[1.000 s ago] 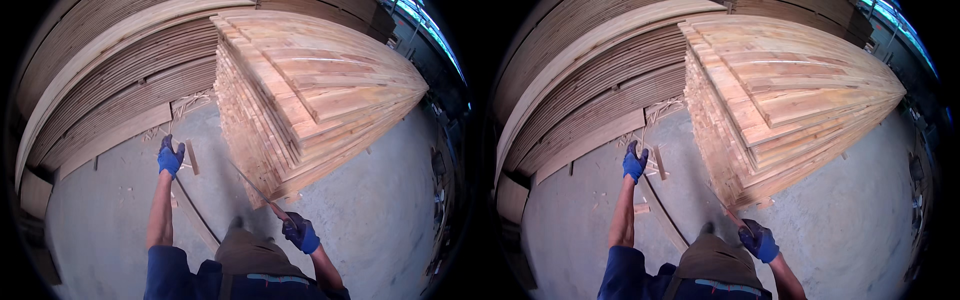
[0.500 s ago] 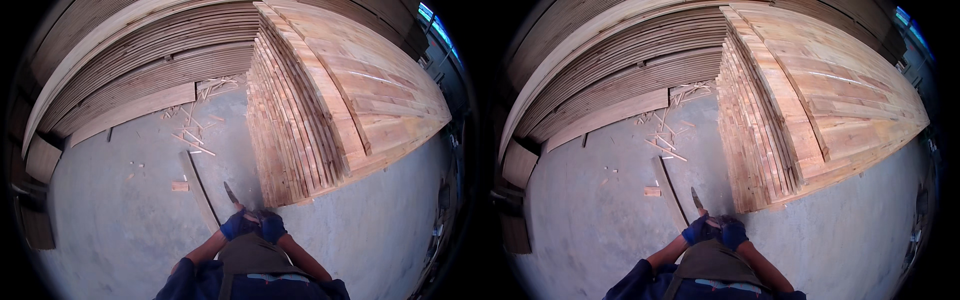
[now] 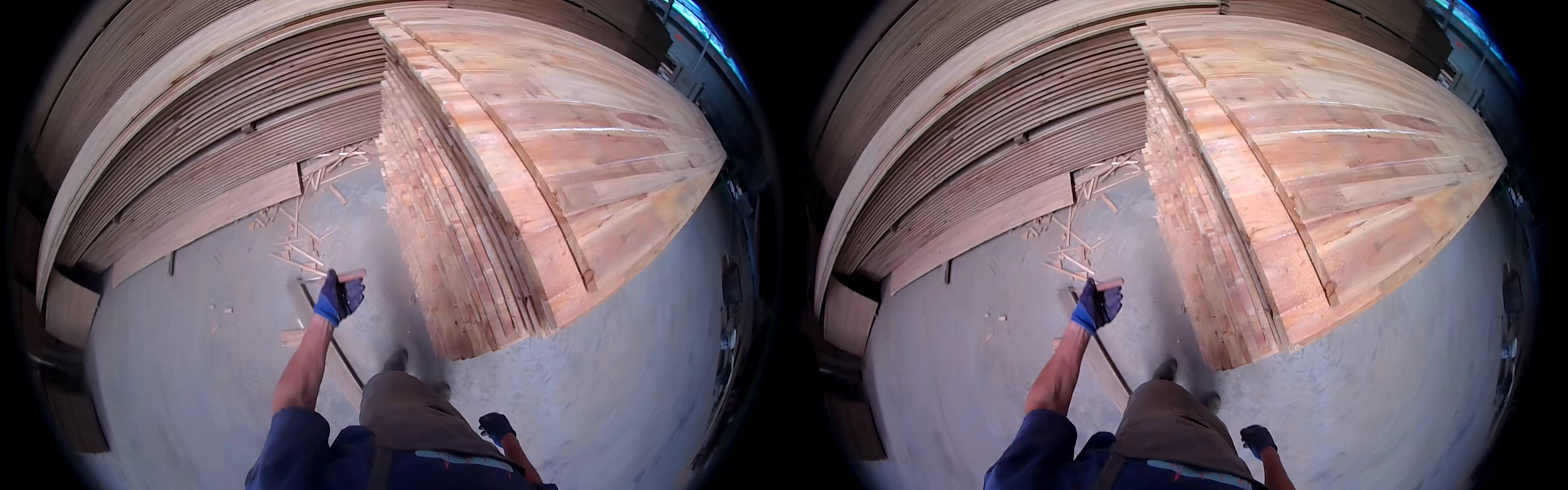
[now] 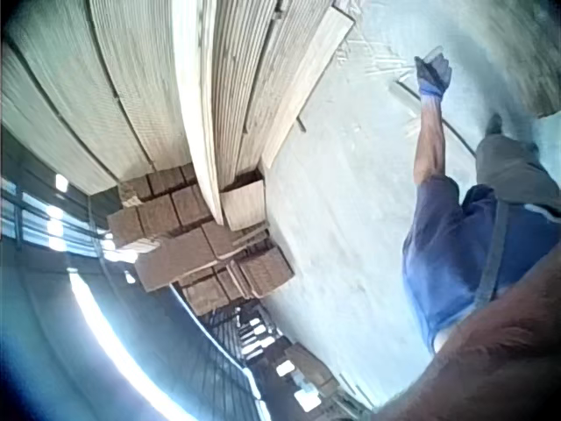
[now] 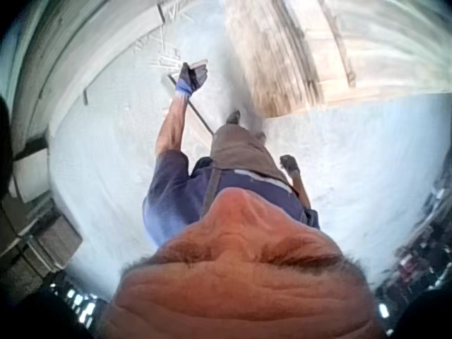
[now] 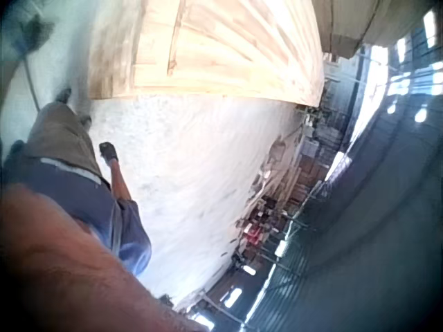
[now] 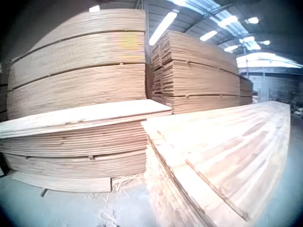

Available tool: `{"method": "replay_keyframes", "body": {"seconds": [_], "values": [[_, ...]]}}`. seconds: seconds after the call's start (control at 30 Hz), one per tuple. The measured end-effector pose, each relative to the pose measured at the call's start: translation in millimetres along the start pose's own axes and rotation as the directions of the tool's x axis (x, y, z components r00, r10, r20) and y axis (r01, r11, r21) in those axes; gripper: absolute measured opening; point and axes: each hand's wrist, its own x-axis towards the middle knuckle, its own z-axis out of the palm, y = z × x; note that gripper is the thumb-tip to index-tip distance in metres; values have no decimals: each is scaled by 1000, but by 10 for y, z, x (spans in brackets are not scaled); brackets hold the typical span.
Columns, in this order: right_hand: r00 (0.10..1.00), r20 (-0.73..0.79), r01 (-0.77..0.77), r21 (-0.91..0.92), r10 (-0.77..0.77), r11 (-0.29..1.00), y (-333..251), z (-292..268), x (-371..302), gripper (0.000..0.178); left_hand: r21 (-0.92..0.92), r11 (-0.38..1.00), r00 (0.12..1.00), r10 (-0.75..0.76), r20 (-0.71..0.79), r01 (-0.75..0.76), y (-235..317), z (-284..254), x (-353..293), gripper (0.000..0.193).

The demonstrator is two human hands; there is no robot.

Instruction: The person picks up long, thin wooden planks from a pile in a workshop, carries them to a conveyor belt, and places them onto the belt. The person repeats this process, moving planks from the floor to the conveyor system. The person also briefly uses a hand saw to cut a small piece of wood from a stack.

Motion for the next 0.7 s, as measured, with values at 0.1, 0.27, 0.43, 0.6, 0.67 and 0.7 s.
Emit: {"method": "replay_keyframes", "body": {"seconds": [0.1, 0.27, 0.43, 0.6, 0.67, 0.7], "values": [[982, -34, -164, 314, 184, 935, -129, 138, -383, 28, 359, 932, 965, 42, -258, 55, 880, 917, 619, 89], [944, 3, 290, -481, -330, 827, 178, 345, -408, 31, 442, 890, 945, 236, -228, -116, 871, 1200, 1192, 69], [819, -57, 345, -747, -571, 569, 740, 292, -439, 26, 389, 839, 866, -177, -467, 381, -787, -485, 773, 43], [984, -96, -59, 615, 148, 786, 1119, -94, -871, 31, 415, 243, 466, -643, -608, 877, -2298, -1260, -718, 39], [975, -123, -67, 625, 183, 778, 1648, -326, -880, 32, 572, 211, 593, -487, -642, 793, -2830, -748, -1166, 37], [981, -90, -80, 625, 174, 777, 1825, -510, -868, 25, 502, 285, 576, -447, -684, 817, -3081, -924, -1284, 37]]}}
